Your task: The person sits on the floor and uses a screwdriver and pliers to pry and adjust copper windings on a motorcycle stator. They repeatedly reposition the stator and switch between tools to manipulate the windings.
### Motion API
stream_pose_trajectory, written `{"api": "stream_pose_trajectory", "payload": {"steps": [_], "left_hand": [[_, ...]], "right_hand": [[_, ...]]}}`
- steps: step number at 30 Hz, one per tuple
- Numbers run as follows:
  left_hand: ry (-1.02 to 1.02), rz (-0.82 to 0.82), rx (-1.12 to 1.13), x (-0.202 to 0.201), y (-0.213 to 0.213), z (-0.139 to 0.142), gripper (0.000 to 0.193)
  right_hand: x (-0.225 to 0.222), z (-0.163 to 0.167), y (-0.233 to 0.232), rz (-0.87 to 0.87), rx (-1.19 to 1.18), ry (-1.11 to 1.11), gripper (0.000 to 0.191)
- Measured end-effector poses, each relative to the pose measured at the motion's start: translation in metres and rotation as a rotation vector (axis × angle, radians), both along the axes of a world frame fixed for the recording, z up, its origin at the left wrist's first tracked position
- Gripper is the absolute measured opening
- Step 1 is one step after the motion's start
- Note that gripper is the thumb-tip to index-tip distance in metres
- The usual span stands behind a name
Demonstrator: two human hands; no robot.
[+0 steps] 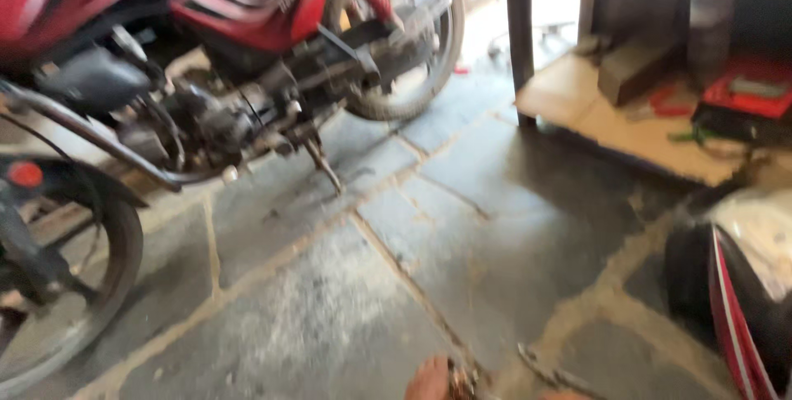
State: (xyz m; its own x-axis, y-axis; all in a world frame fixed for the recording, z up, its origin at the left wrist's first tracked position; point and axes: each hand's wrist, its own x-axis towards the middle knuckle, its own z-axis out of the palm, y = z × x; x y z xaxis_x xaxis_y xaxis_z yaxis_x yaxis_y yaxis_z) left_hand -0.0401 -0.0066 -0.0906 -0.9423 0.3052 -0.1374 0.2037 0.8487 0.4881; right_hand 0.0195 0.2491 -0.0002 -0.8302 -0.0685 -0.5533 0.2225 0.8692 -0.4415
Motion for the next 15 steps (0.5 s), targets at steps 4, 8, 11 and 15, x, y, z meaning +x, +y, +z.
{"api": "stream_pose_trajectory", "payload": {"steps": [4, 8, 11, 15], "left_hand": [[-0.164, 0.001, 0.057, 0.000, -0.001, -0.005, 0.052], [-0.089, 0.097, 0.207, 0.000, 0.003, 0.003, 0.074], [-0.156, 0.201, 0.327, 0.002, 0.012, 0.017, 0.078], [-0.228, 0.317, 0.471, 0.005, 0.025, 0.024, 0.078]], "right_hand": [[0.021, -0.011, 0.012, 0.080, -0.313, 0.042, 0.041], [0.024, 0.008, 0.013, 0.028, -0.331, -0.078, 0.040], [0.027, 0.027, 0.009, 0.086, -0.365, 0.194, 0.041], [0.031, 0.042, 0.012, 0.021, -0.328, 0.201, 0.041]]}}
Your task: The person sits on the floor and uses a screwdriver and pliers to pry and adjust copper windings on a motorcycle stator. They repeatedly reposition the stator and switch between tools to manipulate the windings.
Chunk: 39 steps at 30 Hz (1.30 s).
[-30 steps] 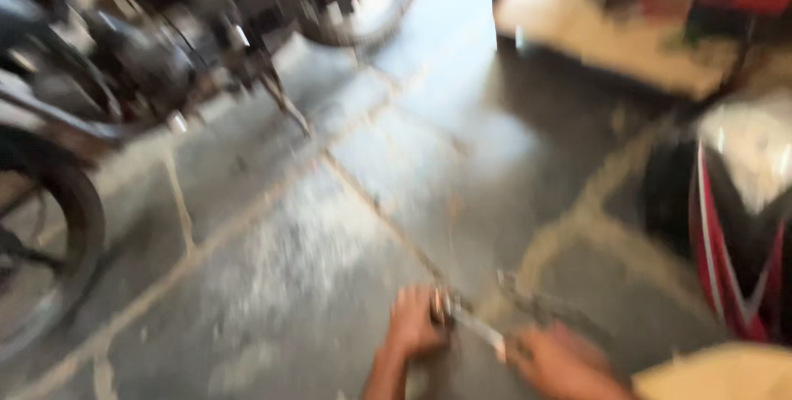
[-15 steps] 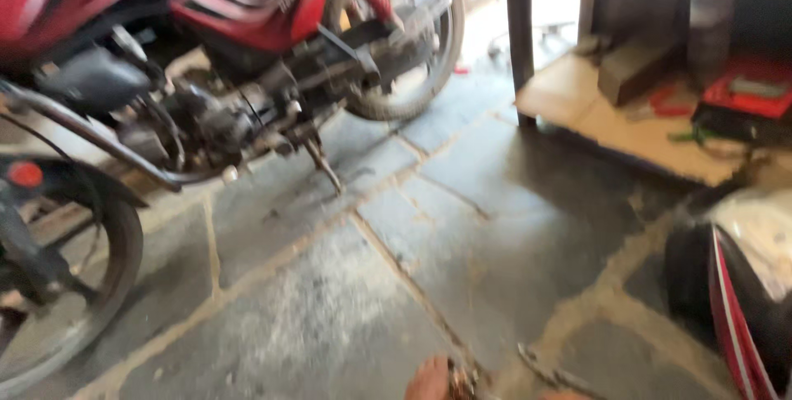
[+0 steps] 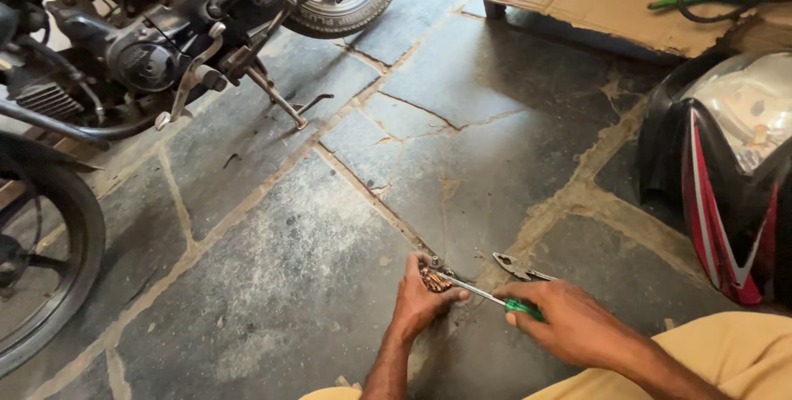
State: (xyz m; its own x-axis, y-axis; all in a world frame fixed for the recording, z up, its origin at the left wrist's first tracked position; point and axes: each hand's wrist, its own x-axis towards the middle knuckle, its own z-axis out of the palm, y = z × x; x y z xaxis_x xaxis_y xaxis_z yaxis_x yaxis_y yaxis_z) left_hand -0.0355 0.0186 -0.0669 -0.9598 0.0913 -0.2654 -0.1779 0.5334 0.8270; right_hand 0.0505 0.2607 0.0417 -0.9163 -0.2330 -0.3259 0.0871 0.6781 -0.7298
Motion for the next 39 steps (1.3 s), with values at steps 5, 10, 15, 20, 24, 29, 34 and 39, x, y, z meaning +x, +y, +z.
{"api": "stream_pose_trajectory", "payload": {"steps": [5, 10, 15, 20, 24, 29, 34, 39], "left_hand": [[0.014, 0.022, 0.147, 0.000, 0.007, -0.004, 0.077], [0.060, 0.000, 0.222, 0.000, 0.004, -0.008, 0.075], [0.037, 0.024, 0.192, 0.001, 0.006, -0.005, 0.078], [0.022, 0.014, 0.214, 0.000, 0.006, -0.001, 0.073], [0.057, -0.015, 0.202, 0.000, 0.004, -0.002, 0.066], [0.114, -0.008, 0.131, 0.000, 0.004, -0.004, 0.065], [0.164, 0.001, 0.052, 0.001, 0.004, -0.004, 0.062], [0.189, 0.022, -0.012, 0.001, 0.006, -0.004, 0.063]], "right_hand": [[0.006, 0.009, 0.001, 0.003, 0.015, 0.019, 0.040], [0.012, 0.015, 0.001, -0.016, 0.020, 0.037, 0.041], [0.010, 0.018, 0.002, -0.012, 0.043, -0.033, 0.038], [0.010, 0.018, 0.002, -0.018, 0.058, -0.057, 0.039], [0.011, 0.018, -0.001, -0.036, 0.065, -0.049, 0.039], [0.011, 0.022, -0.003, -0.041, 0.097, -0.068, 0.040], [0.010, 0.023, -0.003, -0.059, 0.097, -0.102, 0.038], [0.012, 0.013, -0.001, -0.048, 0.086, -0.002, 0.041]]}}
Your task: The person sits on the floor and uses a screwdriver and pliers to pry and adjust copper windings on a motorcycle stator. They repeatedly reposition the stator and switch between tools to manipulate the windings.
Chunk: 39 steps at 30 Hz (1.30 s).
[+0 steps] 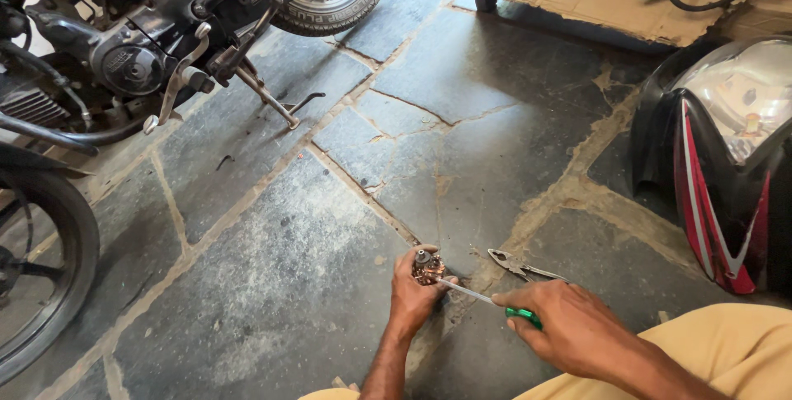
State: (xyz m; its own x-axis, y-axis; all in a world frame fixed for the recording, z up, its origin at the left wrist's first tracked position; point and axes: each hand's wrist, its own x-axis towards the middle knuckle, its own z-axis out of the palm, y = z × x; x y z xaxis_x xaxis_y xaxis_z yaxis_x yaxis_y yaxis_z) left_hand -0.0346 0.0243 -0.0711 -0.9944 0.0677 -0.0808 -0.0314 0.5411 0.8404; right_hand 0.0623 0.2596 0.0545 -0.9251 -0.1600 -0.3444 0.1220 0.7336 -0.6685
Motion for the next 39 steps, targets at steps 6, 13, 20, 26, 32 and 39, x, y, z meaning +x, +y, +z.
{"api": "stream_pose_trajectory", "payload": {"steps": [6, 13, 20, 26, 32, 39], "left_hand": [[0.145, 0.055, -0.038, 0.004, 0.007, -0.004, 0.062], [-0.128, 0.171, 0.078, 0.004, 0.011, -0.006, 0.056], [0.058, 0.263, 0.179, 0.002, 0.008, -0.016, 0.056], [0.104, 0.311, 0.288, 0.004, 0.003, -0.030, 0.057], [0.182, 0.343, 0.171, 0.005, 0.010, -0.028, 0.067], [0.190, 0.360, 0.118, 0.005, 0.015, -0.025, 0.069]], "right_hand": [[0.007, -0.010, -0.004, 0.179, 0.151, 0.147, 0.048], [0.008, -0.005, -0.015, 0.190, 0.176, 0.072, 0.044], [0.015, -0.019, -0.045, 0.167, 0.275, -0.051, 0.059], [0.026, -0.048, -0.064, 0.188, 0.347, 0.009, 0.074], [0.039, -0.093, -0.075, 0.084, 0.358, 0.012, 0.074], [0.045, -0.125, -0.080, -0.199, -0.003, 0.082, 0.060]]}}
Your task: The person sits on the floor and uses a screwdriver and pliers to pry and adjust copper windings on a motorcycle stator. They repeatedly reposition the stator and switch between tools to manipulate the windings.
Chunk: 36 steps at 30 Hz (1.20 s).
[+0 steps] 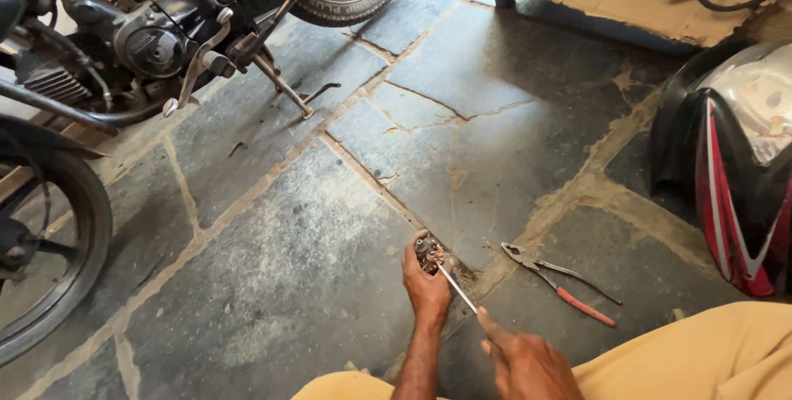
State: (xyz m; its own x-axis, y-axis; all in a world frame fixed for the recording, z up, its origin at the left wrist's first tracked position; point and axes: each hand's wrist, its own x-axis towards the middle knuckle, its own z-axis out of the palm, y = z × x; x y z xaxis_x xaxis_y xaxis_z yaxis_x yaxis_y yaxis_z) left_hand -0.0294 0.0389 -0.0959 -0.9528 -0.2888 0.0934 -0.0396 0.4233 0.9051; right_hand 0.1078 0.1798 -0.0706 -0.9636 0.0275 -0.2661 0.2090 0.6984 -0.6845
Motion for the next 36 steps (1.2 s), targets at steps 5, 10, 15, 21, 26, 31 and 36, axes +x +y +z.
{"api": "stream_pose_trajectory", "payload": {"steps": [5, 10, 15, 21, 26, 31, 36], "left_hand": [[-0.005, -0.013, 0.100, 0.003, 0.000, 0.006, 0.066], [-0.100, -0.062, 0.256, 0.007, -0.005, 0.019, 0.084], [-0.188, -0.117, 0.178, 0.006, -0.004, 0.021, 0.088], [-0.160, -0.237, 0.080, 0.006, -0.011, 0.009, 0.061], [-0.029, -0.261, -0.070, 0.006, -0.010, -0.001, 0.047], [0.050, -0.142, -0.216, 0.008, -0.007, 0.000, 0.043], [-0.006, -0.108, -0.146, 0.011, -0.013, 0.008, 0.051]], "right_hand": [[-0.005, 0.023, -0.002, -0.170, -0.266, -0.112, 0.051], [-0.011, 0.056, 0.029, 0.096, 0.027, -0.122, 0.052], [-0.003, 0.075, 0.044, 0.135, 0.004, 0.052, 0.050], [-0.012, 0.099, 0.046, 0.099, -0.053, -0.088, 0.040], [-0.023, 0.109, 0.043, 0.126, 0.031, -0.174, 0.032], [-0.009, 0.088, 0.023, 0.154, 0.054, -0.047, 0.031], [0.001, 0.058, 0.008, 0.068, -0.025, -0.117, 0.045]]}}
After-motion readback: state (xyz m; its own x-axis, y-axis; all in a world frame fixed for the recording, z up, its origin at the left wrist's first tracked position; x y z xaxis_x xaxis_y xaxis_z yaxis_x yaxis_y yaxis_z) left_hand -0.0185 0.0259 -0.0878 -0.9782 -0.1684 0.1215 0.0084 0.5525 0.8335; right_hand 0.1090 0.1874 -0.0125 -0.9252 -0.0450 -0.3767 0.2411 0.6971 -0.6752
